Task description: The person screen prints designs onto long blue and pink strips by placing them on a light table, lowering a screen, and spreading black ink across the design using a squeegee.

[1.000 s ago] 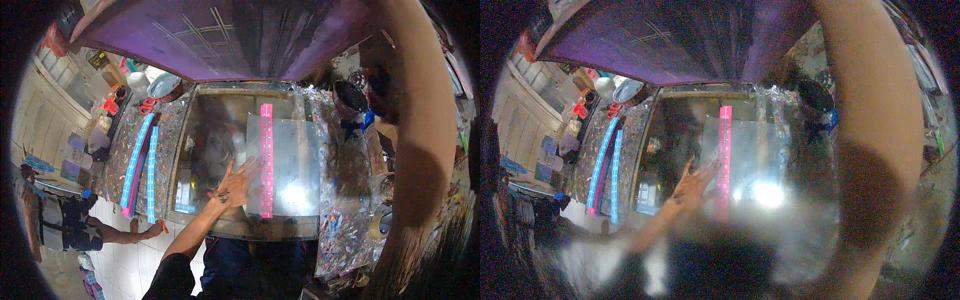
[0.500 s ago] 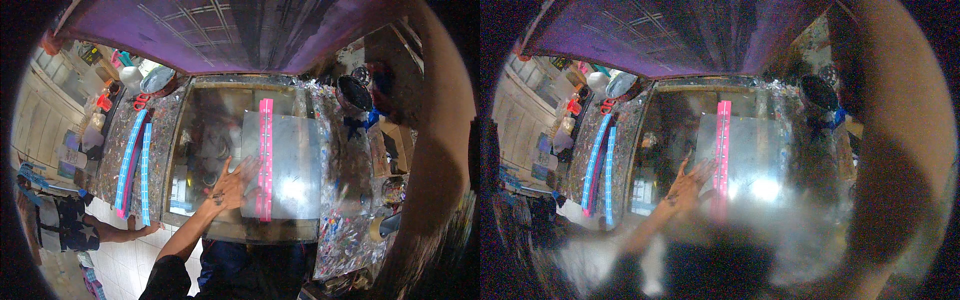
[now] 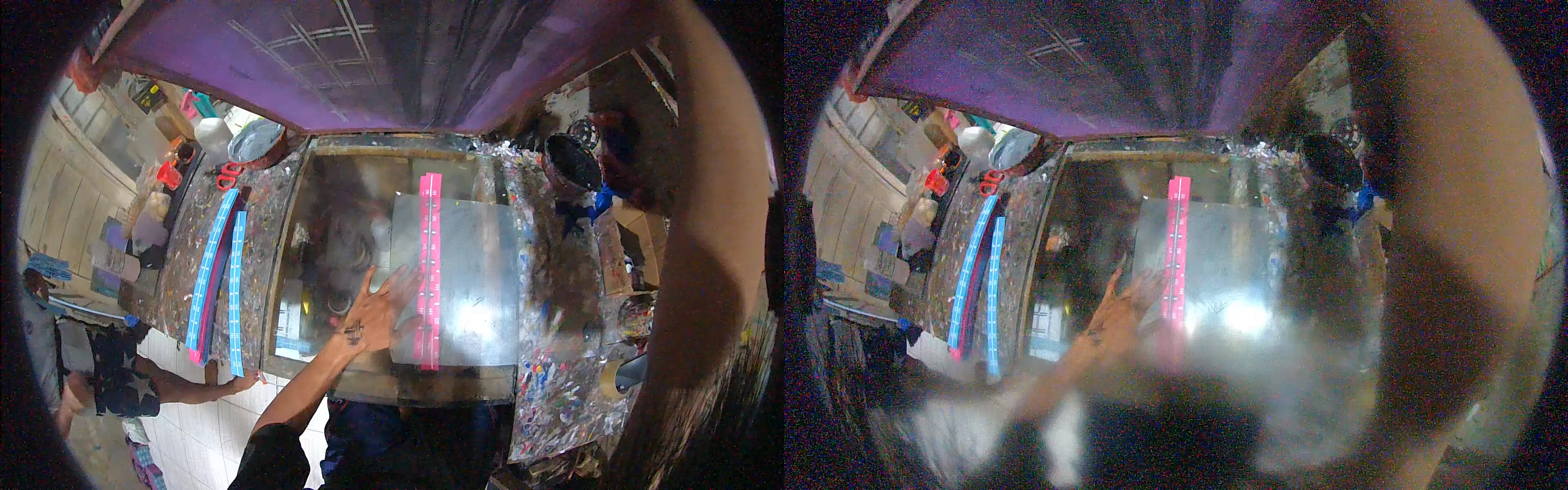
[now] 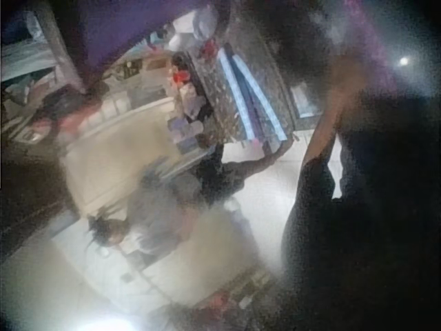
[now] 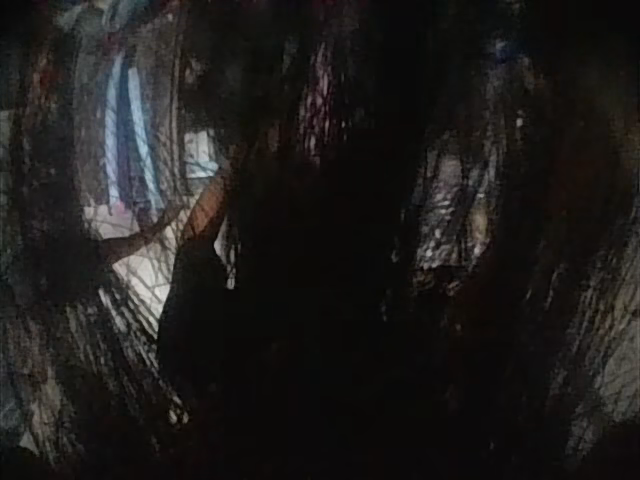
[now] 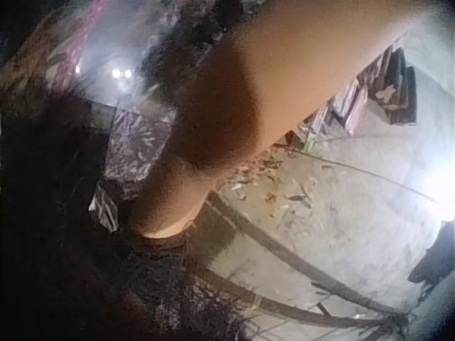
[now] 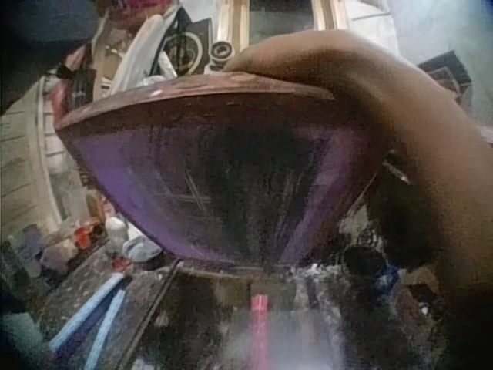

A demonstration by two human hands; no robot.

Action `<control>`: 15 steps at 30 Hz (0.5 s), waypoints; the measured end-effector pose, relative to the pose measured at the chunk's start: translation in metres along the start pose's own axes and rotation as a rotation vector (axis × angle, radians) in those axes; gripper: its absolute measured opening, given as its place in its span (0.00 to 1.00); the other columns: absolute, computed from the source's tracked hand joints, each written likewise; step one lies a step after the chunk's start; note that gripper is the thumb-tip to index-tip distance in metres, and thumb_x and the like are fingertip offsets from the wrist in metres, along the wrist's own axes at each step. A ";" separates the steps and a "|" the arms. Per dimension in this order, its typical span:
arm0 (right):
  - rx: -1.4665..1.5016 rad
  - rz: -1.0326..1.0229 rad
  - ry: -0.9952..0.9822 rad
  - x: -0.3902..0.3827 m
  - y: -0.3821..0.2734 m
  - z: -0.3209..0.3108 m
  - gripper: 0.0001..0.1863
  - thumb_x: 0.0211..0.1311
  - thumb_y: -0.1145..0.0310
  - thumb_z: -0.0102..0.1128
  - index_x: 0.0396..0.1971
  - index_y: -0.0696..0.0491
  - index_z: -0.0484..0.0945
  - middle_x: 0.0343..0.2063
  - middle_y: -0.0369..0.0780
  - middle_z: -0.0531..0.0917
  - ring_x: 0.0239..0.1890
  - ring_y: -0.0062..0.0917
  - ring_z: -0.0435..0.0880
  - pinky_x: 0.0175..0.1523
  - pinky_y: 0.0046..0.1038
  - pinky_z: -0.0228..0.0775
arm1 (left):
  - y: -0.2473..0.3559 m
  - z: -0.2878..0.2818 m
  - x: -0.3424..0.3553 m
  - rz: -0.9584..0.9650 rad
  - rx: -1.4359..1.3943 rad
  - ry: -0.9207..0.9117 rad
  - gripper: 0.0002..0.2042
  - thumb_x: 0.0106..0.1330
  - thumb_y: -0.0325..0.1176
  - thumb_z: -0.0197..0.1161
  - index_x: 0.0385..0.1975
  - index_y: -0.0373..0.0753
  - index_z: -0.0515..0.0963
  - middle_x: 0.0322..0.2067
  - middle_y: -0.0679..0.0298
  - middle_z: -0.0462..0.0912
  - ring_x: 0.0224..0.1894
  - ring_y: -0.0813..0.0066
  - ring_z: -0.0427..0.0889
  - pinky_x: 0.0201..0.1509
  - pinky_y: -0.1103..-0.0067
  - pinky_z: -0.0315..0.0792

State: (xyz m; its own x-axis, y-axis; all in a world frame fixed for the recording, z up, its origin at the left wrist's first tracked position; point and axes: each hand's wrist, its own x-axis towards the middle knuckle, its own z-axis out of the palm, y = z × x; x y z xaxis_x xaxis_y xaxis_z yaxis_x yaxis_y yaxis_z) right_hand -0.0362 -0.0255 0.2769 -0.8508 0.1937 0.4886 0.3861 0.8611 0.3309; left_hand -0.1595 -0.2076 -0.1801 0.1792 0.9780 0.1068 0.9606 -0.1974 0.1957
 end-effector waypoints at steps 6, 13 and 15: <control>-0.001 0.001 -0.001 0.000 0.001 0.002 0.21 0.78 0.56 0.45 0.61 0.45 0.81 0.57 0.49 0.83 0.57 0.43 0.83 0.66 0.41 0.71 | -0.001 0.001 0.000 0.011 0.015 0.002 0.38 0.75 0.57 0.50 0.78 0.43 0.54 0.79 0.67 0.56 0.80 0.67 0.52 0.81 0.46 0.33; 0.002 -0.007 0.009 -0.001 0.000 0.004 0.21 0.78 0.56 0.44 0.61 0.46 0.81 0.57 0.49 0.83 0.57 0.43 0.83 0.66 0.41 0.71 | -0.001 0.000 -0.001 0.009 0.020 -0.004 0.37 0.75 0.56 0.52 0.78 0.43 0.56 0.78 0.64 0.56 0.80 0.67 0.52 0.81 0.47 0.34; 0.012 -0.014 0.013 -0.002 -0.003 0.007 0.21 0.78 0.56 0.44 0.61 0.46 0.81 0.56 0.49 0.83 0.57 0.43 0.83 0.66 0.41 0.71 | -0.003 0.002 -0.005 -0.017 0.026 -0.021 0.34 0.76 0.53 0.51 0.77 0.43 0.57 0.78 0.59 0.57 0.80 0.64 0.53 0.80 0.47 0.37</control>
State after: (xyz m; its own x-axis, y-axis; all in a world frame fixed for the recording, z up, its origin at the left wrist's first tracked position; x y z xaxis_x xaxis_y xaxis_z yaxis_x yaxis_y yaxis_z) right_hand -0.0378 -0.0255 0.2694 -0.8515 0.1756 0.4941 0.3699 0.8690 0.3286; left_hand -0.1632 -0.2119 -0.1829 0.1669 0.9824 0.0836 0.9687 -0.1792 0.1721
